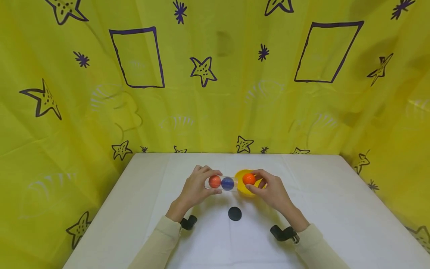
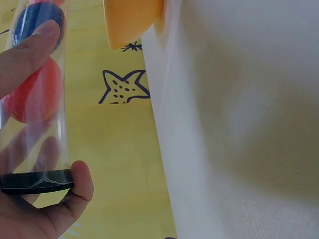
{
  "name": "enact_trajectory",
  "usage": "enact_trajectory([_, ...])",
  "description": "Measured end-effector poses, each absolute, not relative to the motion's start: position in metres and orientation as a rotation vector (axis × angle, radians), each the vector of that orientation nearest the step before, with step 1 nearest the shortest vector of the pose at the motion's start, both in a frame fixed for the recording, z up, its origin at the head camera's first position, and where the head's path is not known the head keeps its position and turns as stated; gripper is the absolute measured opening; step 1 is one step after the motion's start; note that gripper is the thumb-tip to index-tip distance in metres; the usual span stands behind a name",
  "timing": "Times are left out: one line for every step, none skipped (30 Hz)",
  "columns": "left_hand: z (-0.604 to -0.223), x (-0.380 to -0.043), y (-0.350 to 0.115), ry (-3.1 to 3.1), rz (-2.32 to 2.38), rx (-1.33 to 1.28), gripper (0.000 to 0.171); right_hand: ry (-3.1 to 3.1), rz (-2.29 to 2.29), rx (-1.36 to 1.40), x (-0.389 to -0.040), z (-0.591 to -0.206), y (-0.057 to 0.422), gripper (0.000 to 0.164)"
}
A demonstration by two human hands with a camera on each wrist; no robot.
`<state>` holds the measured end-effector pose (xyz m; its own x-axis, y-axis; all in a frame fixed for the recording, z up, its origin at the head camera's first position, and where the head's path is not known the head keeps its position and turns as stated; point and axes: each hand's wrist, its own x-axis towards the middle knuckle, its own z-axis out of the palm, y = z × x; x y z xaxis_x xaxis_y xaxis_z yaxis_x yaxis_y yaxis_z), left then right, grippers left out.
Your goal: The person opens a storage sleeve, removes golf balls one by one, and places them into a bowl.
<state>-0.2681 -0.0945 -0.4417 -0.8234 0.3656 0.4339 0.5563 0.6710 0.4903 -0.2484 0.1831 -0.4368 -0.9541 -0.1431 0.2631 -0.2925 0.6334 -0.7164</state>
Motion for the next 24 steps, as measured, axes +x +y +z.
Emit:
enact_trajectory([-0.442,-0.268,-0.095,-2.586,-0.905,-0.733,0.052,-2.668,1.217,0.355,-0.249,-0.437,0.184,0.043])
enact_trajectory([-0.442,-0.268,-0.095,-2.585,-0.903,-0.733,0.052,-2.665,1.216,0.346,-0.251,-0.437,0.186,0.043])
enact_trajectory([-0.441,-0.269,-0.095,-2.583,-0.905,-0.732,0.052,-2.662,1.213,0.34,-0.252,-0.437,0.187,0.044])
enact_trajectory([-0.441,-0.269,-0.095,-2.584,-0.905,-0.732,0.052,-2.664,1.211,0.332,-0.252,-0.437,0.188,0.045])
enact_trajectory([-0.441,-0.268,-0.095,-2.586,-0.906,-0.73,0.051,-2.664,1.211,0.321,-0.253,-0.438,0.189,0.045])
enact_trajectory([-0.441,-0.268,-0.095,-2.589,-0.909,-0.729,0.051,-2.666,1.213,0.309,-0.253,-0.438,0.191,0.046])
enact_trajectory([-0.441,-0.268,-0.096,-2.591,-0.913,-0.729,0.051,-2.666,1.212,0.298,-0.254,-0.439,0.192,0.046])
enact_trajectory([-0.44,-0.268,-0.096,-2.594,-0.913,-0.728,0.051,-2.667,1.211,0.289,-0.255,-0.44,0.193,0.046])
enact_trajectory([-0.44,-0.268,-0.096,-2.596,-0.914,-0.727,0.051,-2.669,1.207,0.282,-0.255,-0.44,0.195,0.046])
enact_trajectory([-0.44,-0.268,-0.096,-2.599,-0.915,-0.727,0.051,-2.671,1.198,0.277,-0.256,-0.441,0.196,0.045])
enact_trajectory([-0.44,-0.268,-0.096,-2.601,-0.917,-0.727,0.05,-2.671,1.191,0.273,-0.257,-0.443,0.197,0.045])
enact_trajectory([-0.44,-0.267,-0.096,-2.603,-0.917,-0.726,0.05,-2.672,1.181,0.27,-0.257,-0.444,0.198,0.045])
enact_trajectory([-0.44,-0.268,-0.096,-2.604,-0.917,-0.725,0.05,-2.673,1.17,0.269,-0.258,-0.445,0.198,0.045])
enact_trajectory([-0.44,-0.268,-0.096,-2.606,-0.917,-0.724,0.05,-2.675,1.159,0.268,-0.259,-0.446,0.199,0.045])
enact_trajectory([-0.44,-0.268,-0.096,-2.607,-0.919,-0.723,0.05,-2.677,1.149,0.268,-0.26,-0.446,0.2,0.045])
enact_trajectory([-0.44,-0.268,-0.096,-2.608,-0.92,-0.72,0.05,-2.679,1.141,0.265,-0.261,-0.447,0.2,0.045])
enact_trajectory([-0.44,-0.268,-0.096,-2.61,-0.919,-0.718,0.05,-2.68,1.137,0.26,-0.262,-0.448,0.201,0.045])
enact_trajectory([-0.44,-0.268,-0.096,-2.611,-0.919,-0.717,0.05,-2.682,1.132,0.256,-0.263,-0.449,0.201,0.045])
enact_trajectory([-0.44,-0.268,-0.096,-2.611,-0.918,-0.716,0.051,-2.685,1.127,0.251,-0.264,-0.449,0.202,0.045])
enact_trajectory([-0.44,-0.268,-0.097,-2.611,-0.918,-0.715,0.051,-2.689,1.124,0.249,-0.264,-0.45,0.202,0.045])
enact_trajectory([-0.44,-0.268,-0.097,-2.61,-0.918,-0.714,0.05,-2.693,1.119,0.246,-0.264,-0.451,0.203,0.046])
enact_trajectory([-0.44,-0.268,-0.097,-2.61,-0.917,-0.713,0.05,-2.7,1.115,0.239,-0.265,-0.452,0.203,0.046])
enact_trajectory([-0.44,-0.268,-0.097,-2.609,-0.915,-0.713,0.05,-2.706,1.112,0.234,-0.265,-0.452,0.203,0.046])
enact_trajectory([-0.44,-0.268,-0.097,-2.609,-0.916,-0.714,0.05,-2.715,1.104,0.229,-0.265,-0.453,0.204,0.046])
